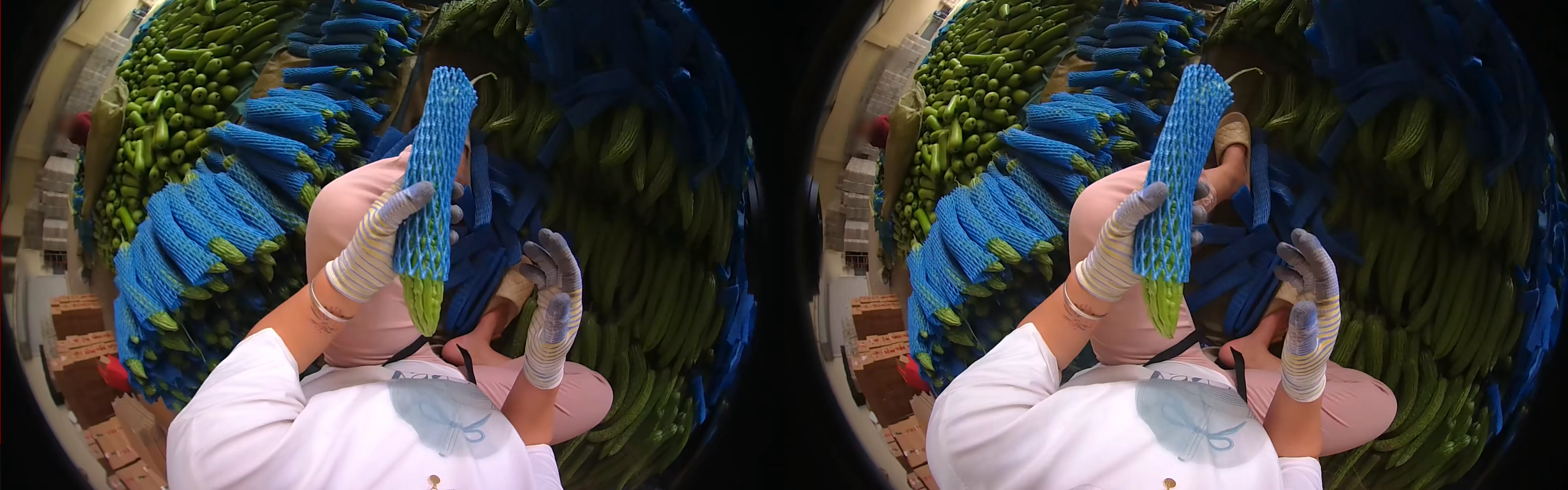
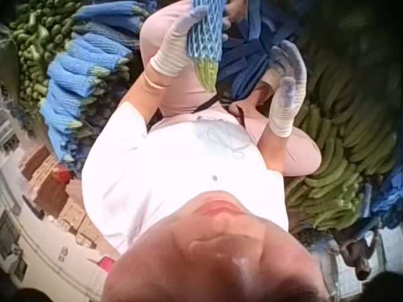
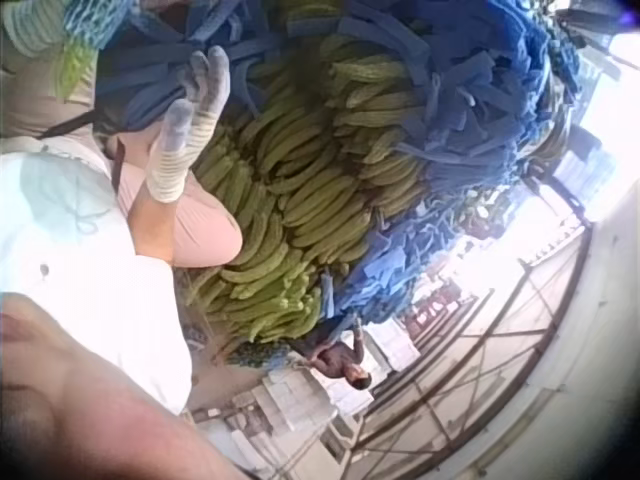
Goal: Placing blue foam protective netting over individual bitter melons for shipping.
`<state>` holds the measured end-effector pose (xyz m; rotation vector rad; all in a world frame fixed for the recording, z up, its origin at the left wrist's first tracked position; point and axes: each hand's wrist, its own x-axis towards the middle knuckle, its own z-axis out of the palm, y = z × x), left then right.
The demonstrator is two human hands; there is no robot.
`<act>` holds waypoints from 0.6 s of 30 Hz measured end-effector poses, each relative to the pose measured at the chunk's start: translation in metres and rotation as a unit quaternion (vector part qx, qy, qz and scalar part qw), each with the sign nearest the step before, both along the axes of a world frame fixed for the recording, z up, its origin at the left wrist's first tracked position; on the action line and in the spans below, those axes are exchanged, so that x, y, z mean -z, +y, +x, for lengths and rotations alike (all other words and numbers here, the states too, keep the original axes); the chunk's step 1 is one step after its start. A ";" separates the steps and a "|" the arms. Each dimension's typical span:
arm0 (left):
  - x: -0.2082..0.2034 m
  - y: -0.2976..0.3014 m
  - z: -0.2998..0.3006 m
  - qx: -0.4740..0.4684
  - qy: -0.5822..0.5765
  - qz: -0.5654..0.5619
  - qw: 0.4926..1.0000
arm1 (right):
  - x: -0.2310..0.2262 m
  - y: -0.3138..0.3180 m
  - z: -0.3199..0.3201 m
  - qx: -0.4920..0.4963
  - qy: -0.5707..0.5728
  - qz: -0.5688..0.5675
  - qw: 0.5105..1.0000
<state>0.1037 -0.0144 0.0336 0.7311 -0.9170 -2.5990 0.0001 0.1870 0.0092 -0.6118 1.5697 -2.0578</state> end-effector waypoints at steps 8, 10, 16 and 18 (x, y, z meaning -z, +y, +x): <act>0.006 -0.127 0.041 -0.169 0.218 0.006 0.961 | 0.055 0.048 -0.015 0.030 -0.041 0.141 0.989; 0.019 -0.131 0.036 -0.311 0.090 -0.061 0.944 | 0.066 0.058 -0.013 0.028 -0.038 0.168 0.985; 0.089 -0.142 0.046 -0.392 -0.064 -0.166 0.903 | 0.084 0.060 -0.004 -0.011 0.002 0.246 0.969; 0.099 -0.138 0.046 -0.396 -0.101 -0.225 0.885 | 0.084 0.060 -0.002 -0.038 0.046 0.284 0.957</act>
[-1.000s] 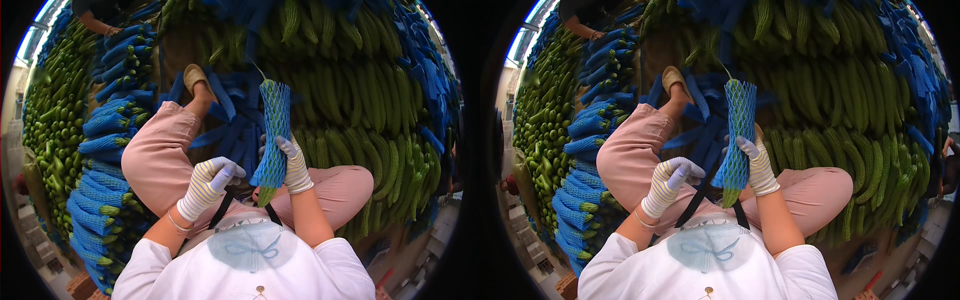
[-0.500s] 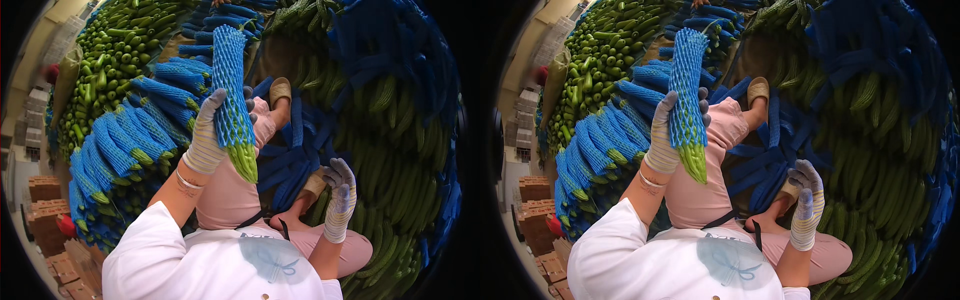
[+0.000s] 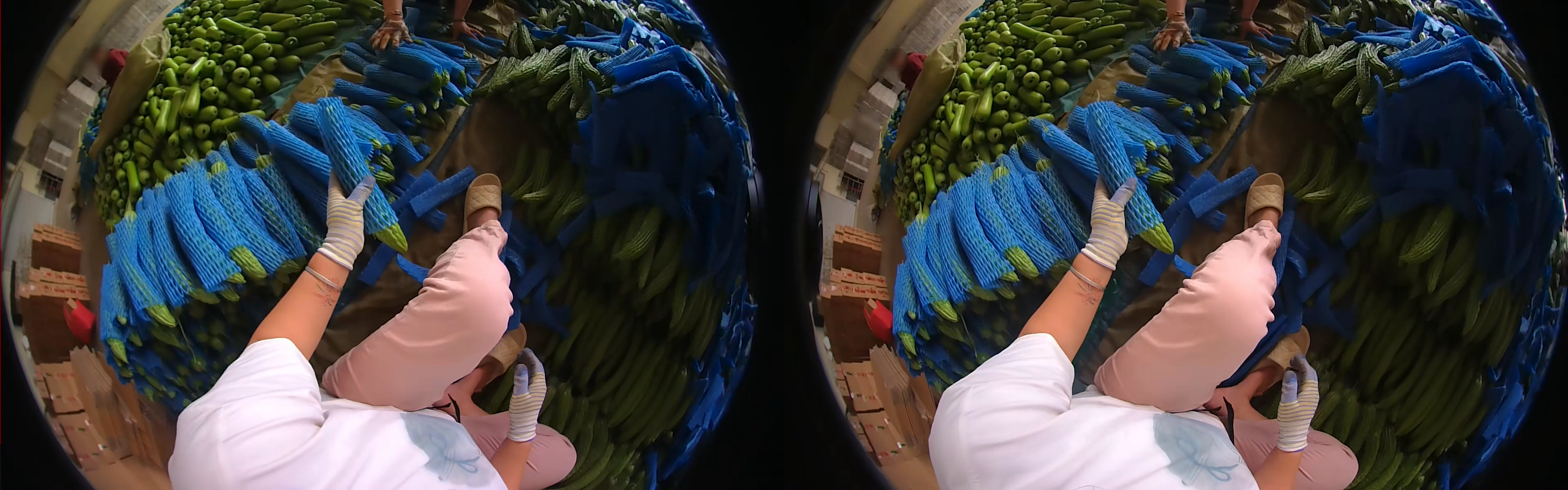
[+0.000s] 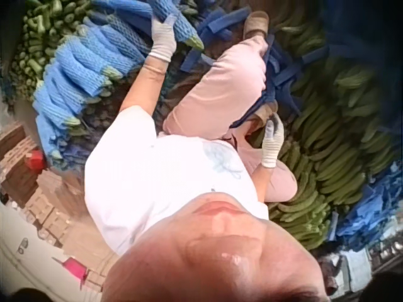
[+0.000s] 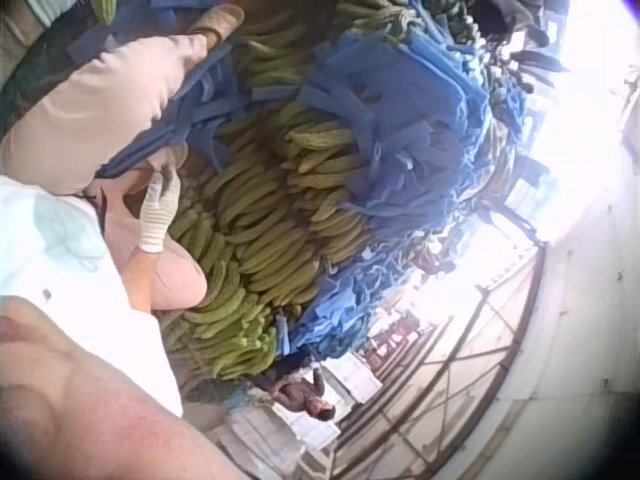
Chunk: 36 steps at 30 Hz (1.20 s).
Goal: Placing blue foam protective netting over individual bitter melons for shipping.
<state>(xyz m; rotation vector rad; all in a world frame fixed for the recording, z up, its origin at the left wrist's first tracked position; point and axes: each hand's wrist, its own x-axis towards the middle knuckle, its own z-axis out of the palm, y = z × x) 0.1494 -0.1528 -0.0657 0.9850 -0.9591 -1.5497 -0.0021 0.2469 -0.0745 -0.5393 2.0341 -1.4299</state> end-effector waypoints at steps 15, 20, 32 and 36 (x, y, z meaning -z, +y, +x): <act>-0.076 -0.272 0.143 -0.447 -0.263 0.098 0.849 | -0.007 0.009 0.000 -0.039 0.015 0.090 0.995; -0.050 -0.205 0.117 -0.341 -0.497 -0.052 0.796 | 0.005 0.017 0.006 -0.023 0.048 0.077 0.996; -0.118 0.037 -0.072 0.369 -0.092 -0.281 0.881 | 0.034 -0.010 -0.042 -0.161 0.115 0.294 0.935; -0.125 0.110 -0.125 0.515 -0.104 -0.357 0.772 | 0.086 -0.028 -0.072 -0.125 0.109 0.340 0.926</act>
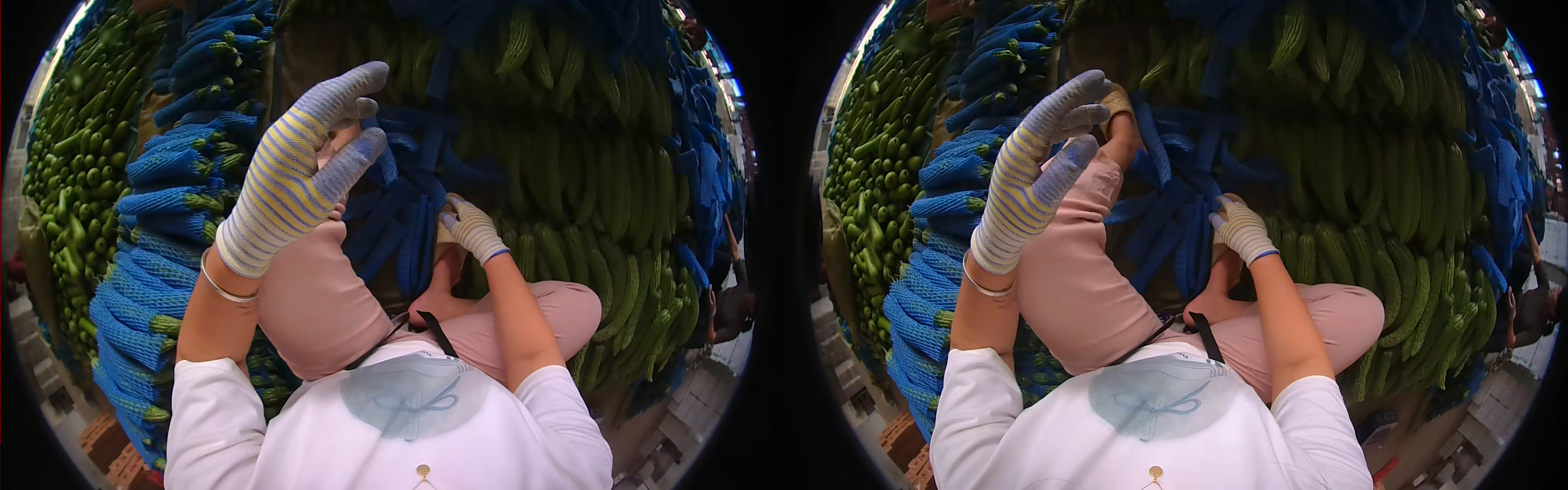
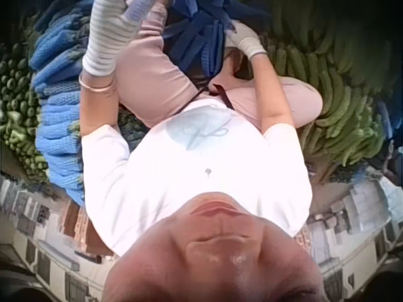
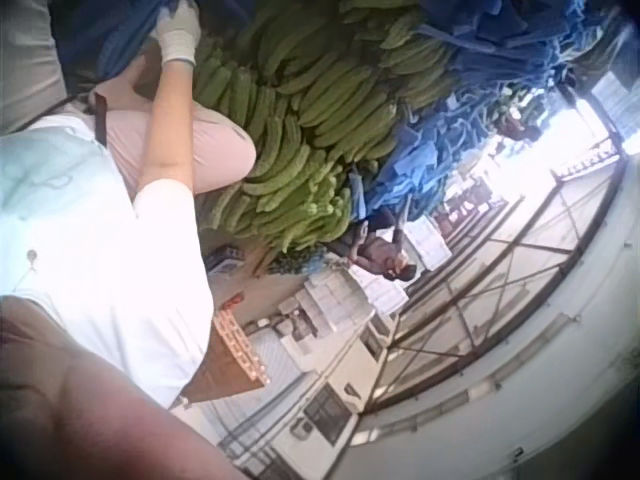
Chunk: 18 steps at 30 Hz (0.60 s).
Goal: Placing blue foam protective netting over individual bitter melons for shipping.
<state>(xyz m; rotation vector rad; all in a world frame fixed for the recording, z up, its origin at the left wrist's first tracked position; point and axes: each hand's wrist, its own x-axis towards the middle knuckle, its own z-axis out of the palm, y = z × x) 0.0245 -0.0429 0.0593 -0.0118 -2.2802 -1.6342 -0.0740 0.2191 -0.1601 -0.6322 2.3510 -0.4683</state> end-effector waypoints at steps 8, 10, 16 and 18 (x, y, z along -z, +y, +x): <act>-0.008 0.022 0.002 0.052 -0.160 -0.216 0.962 | 0.064 -0.073 -0.027 0.119 -0.079 0.062 0.988; -0.005 0.024 -0.002 0.066 -0.148 -0.232 0.959 | 0.085 -0.077 -0.038 0.123 -0.083 0.076 0.986; -0.002 0.020 -0.005 0.049 -0.162 -0.240 0.956 | 0.013 -0.054 -0.023 0.346 -0.262 -0.415 0.800; 0.005 0.020 -0.004 0.040 -0.131 -0.276 0.951 | -0.042 -0.043 -0.001 0.350 -0.282 -0.514 0.730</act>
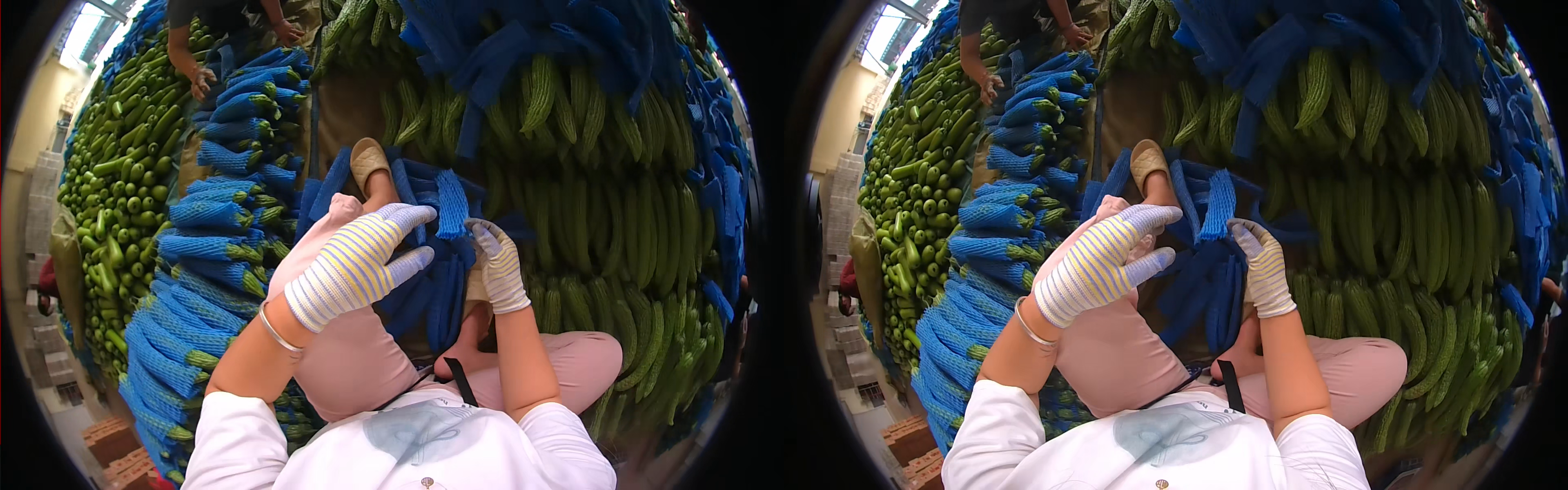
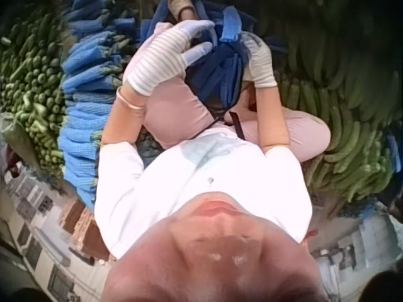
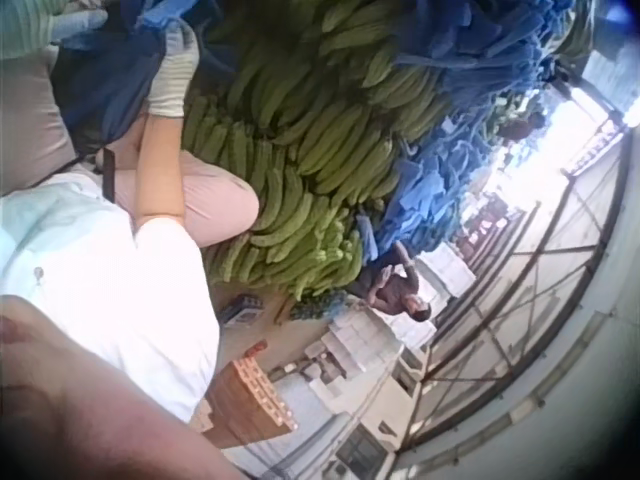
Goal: Placing blue foam protective netting over individual bitter melons for shipping.
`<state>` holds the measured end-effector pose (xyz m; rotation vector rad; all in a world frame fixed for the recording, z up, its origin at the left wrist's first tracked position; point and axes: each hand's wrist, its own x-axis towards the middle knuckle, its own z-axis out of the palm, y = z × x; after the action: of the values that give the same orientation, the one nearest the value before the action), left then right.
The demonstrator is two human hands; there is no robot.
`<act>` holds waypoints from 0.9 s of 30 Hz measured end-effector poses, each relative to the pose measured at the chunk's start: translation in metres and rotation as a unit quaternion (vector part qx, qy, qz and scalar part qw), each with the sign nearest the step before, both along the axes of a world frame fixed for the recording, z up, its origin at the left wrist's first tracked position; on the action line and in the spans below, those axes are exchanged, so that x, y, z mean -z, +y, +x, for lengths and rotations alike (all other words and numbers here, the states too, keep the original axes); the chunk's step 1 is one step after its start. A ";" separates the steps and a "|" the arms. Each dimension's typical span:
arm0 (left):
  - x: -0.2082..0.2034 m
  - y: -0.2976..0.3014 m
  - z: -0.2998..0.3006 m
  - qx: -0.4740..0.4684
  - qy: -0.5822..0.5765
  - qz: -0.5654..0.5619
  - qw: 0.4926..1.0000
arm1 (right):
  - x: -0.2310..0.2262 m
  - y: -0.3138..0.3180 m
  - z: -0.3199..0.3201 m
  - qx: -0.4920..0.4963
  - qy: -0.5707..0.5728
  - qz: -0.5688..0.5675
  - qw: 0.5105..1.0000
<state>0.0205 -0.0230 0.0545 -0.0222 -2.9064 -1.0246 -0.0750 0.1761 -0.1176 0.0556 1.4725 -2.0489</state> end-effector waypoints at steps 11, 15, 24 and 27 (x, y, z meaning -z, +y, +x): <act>0.031 0.065 0.015 -0.030 -0.090 0.360 0.928 | -0.093 0.030 0.092 0.007 -0.016 -0.167 0.986; 0.039 0.081 0.022 -0.057 -0.103 0.438 0.892 | -0.099 0.042 0.099 -0.016 0.069 -0.132 0.989; 0.059 0.094 0.043 -0.050 -0.253 0.635 0.729 | -0.090 0.068 0.091 -0.137 0.102 0.012 0.985; 0.060 0.085 0.045 -0.063 -0.237 0.711 0.659 | -0.083 0.070 0.089 -0.102 0.057 -0.048 0.992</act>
<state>0.0651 0.0623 -0.0058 0.5512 -1.3975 -3.1601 0.0142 0.2463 -0.0345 -0.2459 1.3818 -1.9790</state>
